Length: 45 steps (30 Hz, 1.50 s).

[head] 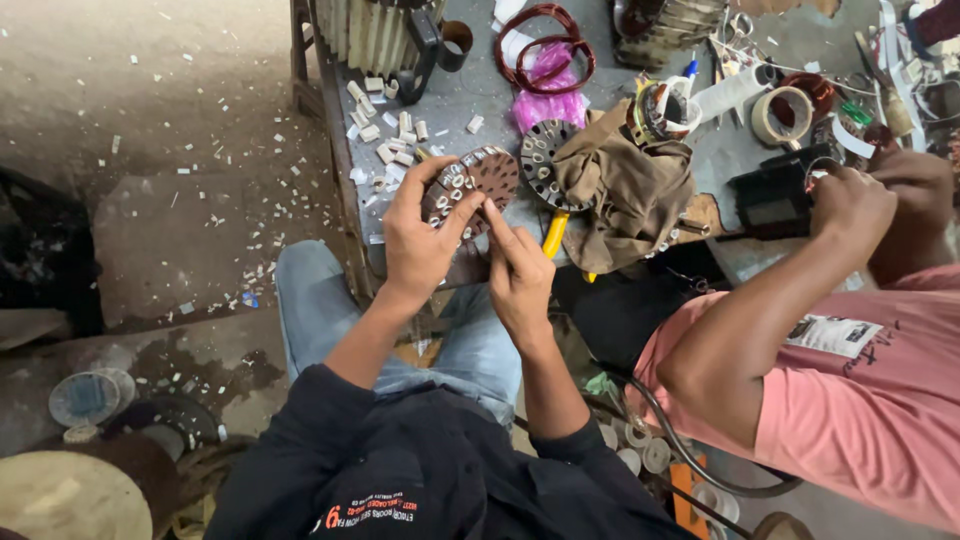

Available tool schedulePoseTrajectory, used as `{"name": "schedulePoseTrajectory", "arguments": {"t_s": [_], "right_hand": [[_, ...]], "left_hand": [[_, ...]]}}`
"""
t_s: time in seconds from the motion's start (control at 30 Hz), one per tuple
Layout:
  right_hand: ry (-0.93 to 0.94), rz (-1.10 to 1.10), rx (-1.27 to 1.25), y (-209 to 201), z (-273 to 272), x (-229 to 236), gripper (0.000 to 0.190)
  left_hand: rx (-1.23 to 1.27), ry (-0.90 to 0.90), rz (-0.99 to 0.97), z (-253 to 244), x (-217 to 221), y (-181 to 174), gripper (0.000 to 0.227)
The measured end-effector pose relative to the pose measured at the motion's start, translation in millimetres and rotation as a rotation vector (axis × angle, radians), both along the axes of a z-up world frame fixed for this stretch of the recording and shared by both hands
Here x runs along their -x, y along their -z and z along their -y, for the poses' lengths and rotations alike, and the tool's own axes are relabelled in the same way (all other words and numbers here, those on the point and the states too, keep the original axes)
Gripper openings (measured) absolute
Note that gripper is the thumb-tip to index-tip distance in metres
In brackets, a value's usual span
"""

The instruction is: The person inserts small white cylindrical pieces into the slots of a circular stator core using a thin metal tool, then uses pliers to adjust or remove pieces from the core. The person works at a cluttered table with motor parts and tools.

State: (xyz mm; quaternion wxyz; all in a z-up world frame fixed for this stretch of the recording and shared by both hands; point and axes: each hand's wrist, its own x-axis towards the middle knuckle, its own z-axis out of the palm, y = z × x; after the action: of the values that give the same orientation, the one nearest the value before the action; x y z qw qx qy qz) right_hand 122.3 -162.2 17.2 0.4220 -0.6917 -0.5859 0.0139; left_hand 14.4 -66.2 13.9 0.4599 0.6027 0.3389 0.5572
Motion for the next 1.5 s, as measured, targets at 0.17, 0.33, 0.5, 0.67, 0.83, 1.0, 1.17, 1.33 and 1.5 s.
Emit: {"name": "schedulePoseTrajectory", "arguments": {"t_s": [0.17, 0.33, 0.5, 0.67, 0.83, 1.0, 1.17, 1.33, 1.5], "right_hand": [[0.051, 0.140, 0.053, -3.7, 3.2, 3.5, 0.060], [0.093, 0.303, 0.132, -11.6, 6.5, 8.2, 0.072], [0.076, 0.392, 0.155, -19.7, 6.3, 6.8, 0.075], [0.079, 0.469, 0.156, -20.2, 0.7, 11.1, 0.075], [0.076, 0.527, 0.200, -28.3, 1.4, 9.6, 0.076], [0.044, 0.391, 0.205, -42.3, 1.7, 10.5, 0.076], [0.077, 0.257, 0.262, -37.9, 22.8, 3.7, 0.077], [0.049, 0.047, 0.240, -32.3, 45.5, -0.7, 0.069], [0.041, -0.152, 0.137, -13.0, 61.8, -1.4, 0.049]], "left_hand": [[-0.026, -0.019, -0.027, -1.2, -0.3, 0.4, 0.042], [0.004, -0.022, -0.032, -0.2, -0.4, -0.4, 0.040], [0.009, -0.019, -0.031, 0.1, -1.5, -0.3, 0.040], [-0.016, -0.053, -0.034, -1.4, -2.3, -0.9, 0.036], [0.009, -0.039, -0.042, -0.7, -4.4, 6.2, 0.033], [0.038, 0.073, -0.069, -6.1, -0.8, 4.0, 0.035], [0.062, 0.124, -0.059, -1.4, -1.1, 1.4, 0.036], [0.092, 0.087, -0.053, 9.2, -1.7, 0.8, 0.037], [0.114, 0.103, 0.017, 10.2, -2.2, 4.0, 0.040]]}}
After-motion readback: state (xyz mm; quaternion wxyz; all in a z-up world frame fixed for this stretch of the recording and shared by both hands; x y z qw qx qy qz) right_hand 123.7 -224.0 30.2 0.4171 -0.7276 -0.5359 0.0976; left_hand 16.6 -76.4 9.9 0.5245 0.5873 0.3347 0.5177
